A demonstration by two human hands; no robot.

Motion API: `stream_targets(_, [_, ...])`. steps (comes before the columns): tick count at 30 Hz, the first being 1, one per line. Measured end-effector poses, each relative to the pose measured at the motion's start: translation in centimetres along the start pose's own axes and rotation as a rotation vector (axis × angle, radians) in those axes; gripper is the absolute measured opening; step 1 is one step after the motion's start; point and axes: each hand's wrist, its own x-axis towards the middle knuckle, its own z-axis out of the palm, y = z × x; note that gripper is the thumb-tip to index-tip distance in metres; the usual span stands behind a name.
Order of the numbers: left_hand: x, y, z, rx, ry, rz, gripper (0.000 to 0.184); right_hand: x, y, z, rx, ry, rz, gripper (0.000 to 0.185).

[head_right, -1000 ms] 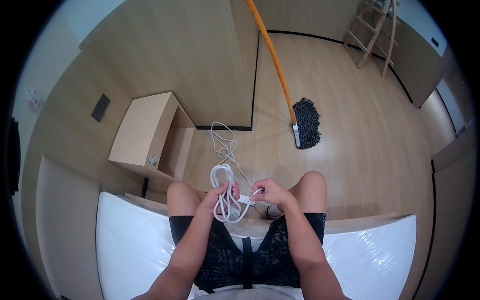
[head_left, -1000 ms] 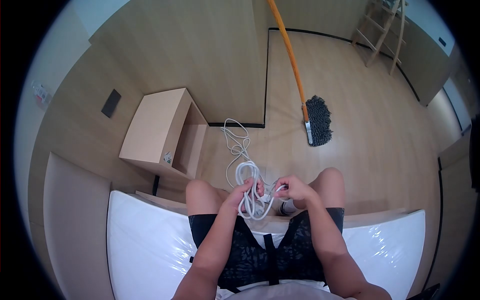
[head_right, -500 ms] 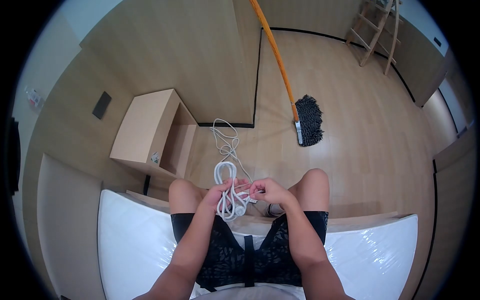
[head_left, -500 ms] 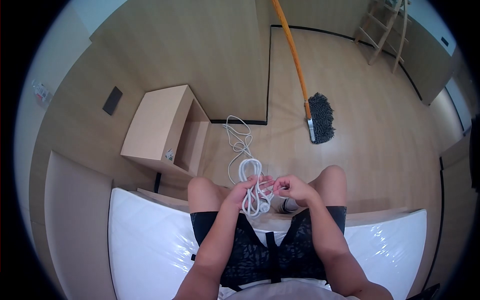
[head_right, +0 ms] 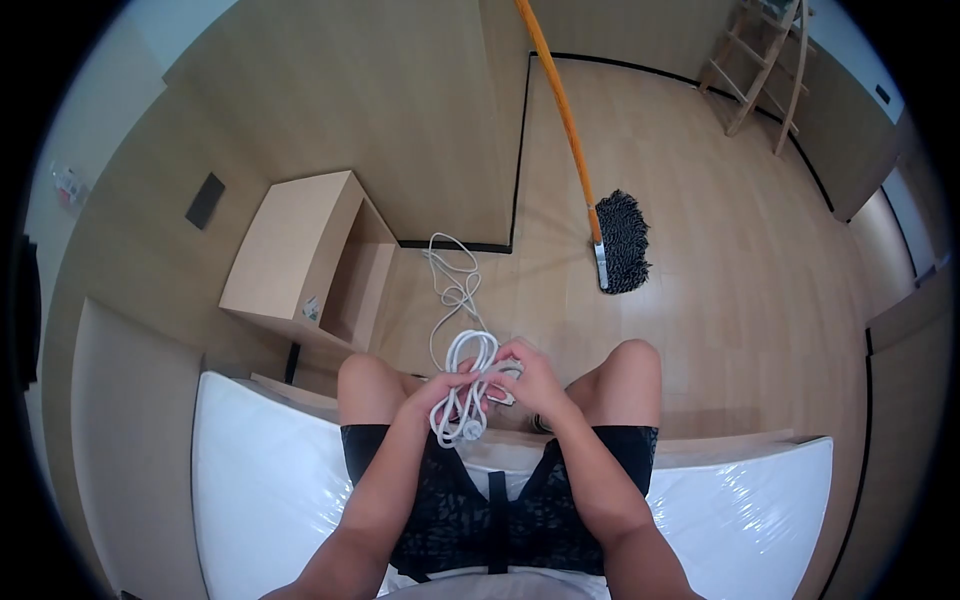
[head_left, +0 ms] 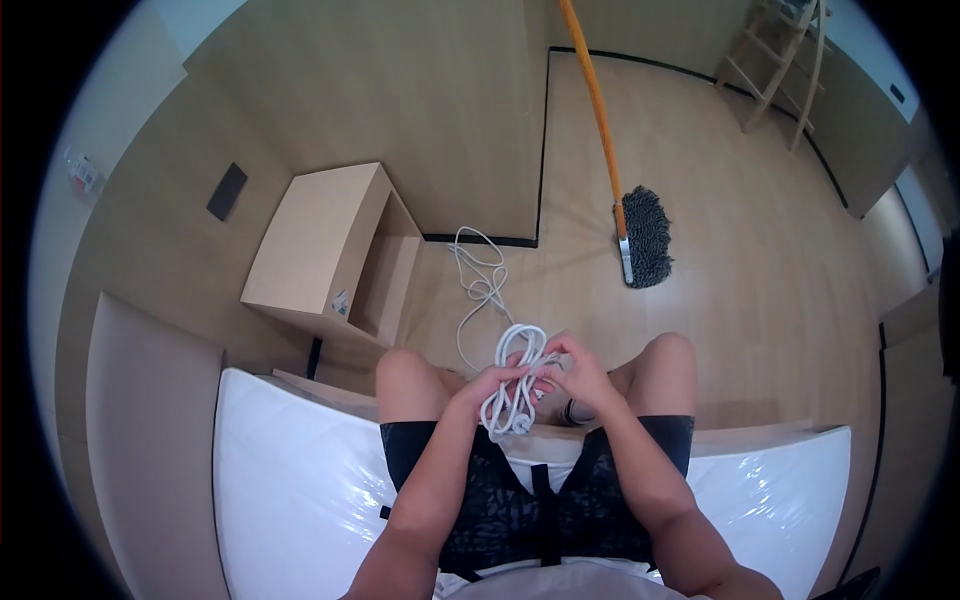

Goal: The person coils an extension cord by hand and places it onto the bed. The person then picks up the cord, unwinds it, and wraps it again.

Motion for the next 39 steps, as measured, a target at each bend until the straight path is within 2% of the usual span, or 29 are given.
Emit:
stream_targets(3, [-0.4,0.2,0.0,-0.015,0.017,0.065,0.045,0.9,0.9,-0.3,0.022,0.093,-0.035,0.035])
stream_targets(4, [-0.7,0.1,0.3,-0.042,0.007,0.095,0.051,0.8,1.2,-0.5,0.026,0.111,-0.050,0.036])
stream_targets(7, [-2.5,0.6,1.7,-0.007,-0.333,0.210,0.071,0.1,1.0,-0.6,0.004,-0.153,-0.045,0.034])
stream_targets(8, [-3.1,0.7,2.9,-0.034,-0.370,0.249,0.080,-0.1,1.0,-0.6,-0.002,-0.257,-0.015,0.032])
stream_targets(11, [-3.0,0.7,1.8,-0.111,-0.509,0.280,0.079,-0.1,1.4,-1.0,0.062,-0.552,0.251,0.025])
stream_targets(12, [-3.0,0.8,1.9,-0.164,-0.550,0.277,0.068,0.1,1.6,-1.5,0.121,-0.585,0.363,0.022])
stream_targets(13, [-2.9,0.8,1.8,-0.153,-0.485,0.273,0.065,0.4,1.9,-2.0,0.181,-0.619,0.475,0.020])
stream_targets(16, [-2.0,0.5,0.7,-0.066,-0.296,0.287,0.049,0.5,2.8,-3.5,0.766,-0.351,0.447,0.020])
stream_targets(19, [0.8,-0.8,-1.3,0.152,0.046,0.274,0.047,0.8,4.7,-4.1,1.503,-0.256,0.357,0.030])
stream_targets(21, [2.3,-2.2,-1.3,0.384,0.179,0.311,0.050,0.6,2.5,-3.5,1.666,-0.069,0.433,0.033])
stream_targets(22, [2.9,-2.9,-0.9,0.497,0.227,0.331,0.052,0.5,2.4,-2.9,1.658,-0.115,0.312,0.034])
stream_targets(23, [3.3,-3.5,-0.5,0.608,0.275,0.351,0.053,0.5,1.5,-2.4,1.550,-0.091,0.309,0.034])
stream_targets(25, [4.0,-4.4,0.4,0.634,0.218,0.419,0.061,0.2,-0.9,-1.9,1.334,-0.048,0.304,0.034])
stream_targets(27, [4.1,-4.6,1.1,0.667,0.162,0.484,0.070,0.0,0.3,-1.5,1.140,-0.085,0.239,0.031])
stream_targets(29, [3.8,-4.8,1.0,0.792,0.286,0.483,0.071,0.1,0.8,-1.1,0.848,-0.061,0.185,0.028])
stream_targets(31, [3.8,-4.9,0.5,0.886,0.379,0.475,0.077,0.1,0.7,-1.1,0.820,-0.041,0.190,0.021])
stream_targets(32, [3.4,-4.5,1.0,0.784,0.420,0.425,0.076,0.1,0.6,-0.9,0.797,-0.020,0.196,0.019])
stream_targets(35, [4.0,-4.5,0.2,0.676,0.378,0.603,0.076,0.1,-0.2,-0.7,0.776,-0.056,0.203,0.014])
stream_targets(36, [3.7,-4.3,0.3,0.691,0.412,0.489,0.073,0.1,-0.4,-0.6,0.777,-0.084,0.205,0.013])
stream_targets(39, [2.9,-3.4,1.7,0.846,0.295,0.527,0.069,-0.4,0.3,0.2,0.647,-0.088,0.205,0.013])
